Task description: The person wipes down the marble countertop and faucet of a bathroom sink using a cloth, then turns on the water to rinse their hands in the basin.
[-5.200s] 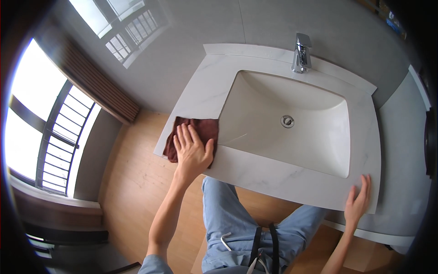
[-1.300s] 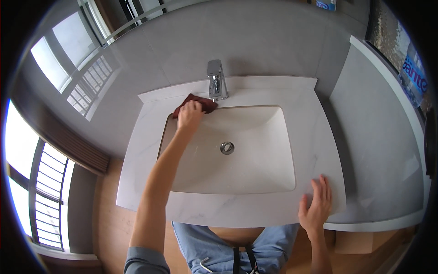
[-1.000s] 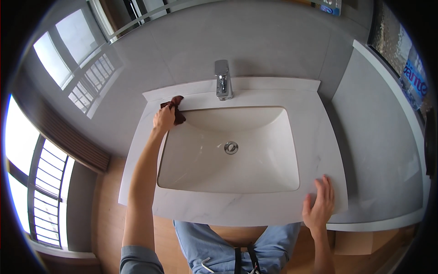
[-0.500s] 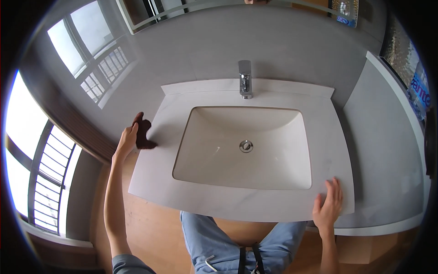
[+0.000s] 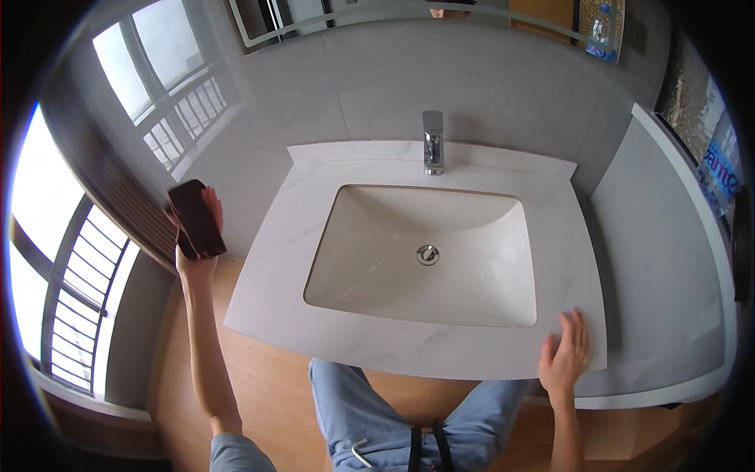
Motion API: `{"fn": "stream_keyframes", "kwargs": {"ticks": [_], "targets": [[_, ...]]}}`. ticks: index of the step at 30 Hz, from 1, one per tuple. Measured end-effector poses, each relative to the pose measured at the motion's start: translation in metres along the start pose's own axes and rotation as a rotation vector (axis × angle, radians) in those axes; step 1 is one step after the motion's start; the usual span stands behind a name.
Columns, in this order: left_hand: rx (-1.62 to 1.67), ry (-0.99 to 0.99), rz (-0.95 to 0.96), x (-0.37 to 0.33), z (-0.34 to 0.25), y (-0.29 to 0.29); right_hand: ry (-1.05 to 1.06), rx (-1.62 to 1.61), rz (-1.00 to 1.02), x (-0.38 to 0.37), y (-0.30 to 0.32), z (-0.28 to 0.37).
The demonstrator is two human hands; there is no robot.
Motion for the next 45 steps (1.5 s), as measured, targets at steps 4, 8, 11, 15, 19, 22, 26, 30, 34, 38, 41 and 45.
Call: {"fn": "stream_keyframes", "kwargs": {"ticks": [4, 8, 11, 15, 19, 22, 26, 30, 34, 38, 41, 45], "targets": [[0.040, -0.026, -0.193, 0.006, 0.012, 0.014, 0.003, -0.002, 0.002, -0.001, 0.004, 0.001], [-0.175, -0.034, -0.584, 0.018, 0.001, 0.050, 0.004, -0.015, -0.005, 0.001, 0.005, 0.001], [-0.708, -0.104, -0.863, 0.036, -0.039, 0.094, 0.011, -0.049, -0.005, 0.001, 0.000, 0.006], [-0.833, -0.124, -1.018, 0.031, -0.004, 0.056, 0.022, -0.005, -0.022, 0.004, 0.004, -0.004], [-0.667, -0.144, -0.795, 0.023, -0.031, 0.068, 0.008, -0.015, -0.022, 0.003, 0.004, 0.000], [-1.275, -0.255, -0.642, 0.010, -0.021, 0.081, -0.004, -0.025, -0.034, 0.000, 0.005, 0.000], [0.026, -0.231, -0.629, -0.052, -0.001, 0.105, 0.039, -0.030, -0.042, -0.003, 0.002, 0.002], [0.039, -0.209, -0.576, -0.123, 0.050, 0.112, 0.037, -0.069, -0.012, -0.006, -0.002, 0.004], [-0.419, -0.338, -0.644, -0.182, 0.127, 0.057, 0.031, -0.043, -0.012, -0.005, 0.008, 0.001], [-0.790, -0.559, -0.581, -0.246, 0.163, 0.071, 0.006, -0.043, 0.009, -0.003, 0.004, 0.004], [-1.334, -0.825, -0.472, -0.282, 0.211, 0.067, -0.017, -0.089, 0.040, -0.007, 0.001, 0.010], [-1.674, -1.079, -0.096, -0.306, 0.283, 0.021, -0.036, -0.048, 0.071, -0.010, 0.002, 0.006]]}}
Point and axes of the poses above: each hand's wrist, its own x-axis away from the middle knuckle, its own y-axis out of the back of the hand, z = x × y, the point moved 2 cm from there along -x, towards the middle knuckle, and after that the axes turned 10 degrees about -x, right-handed, at the moved point
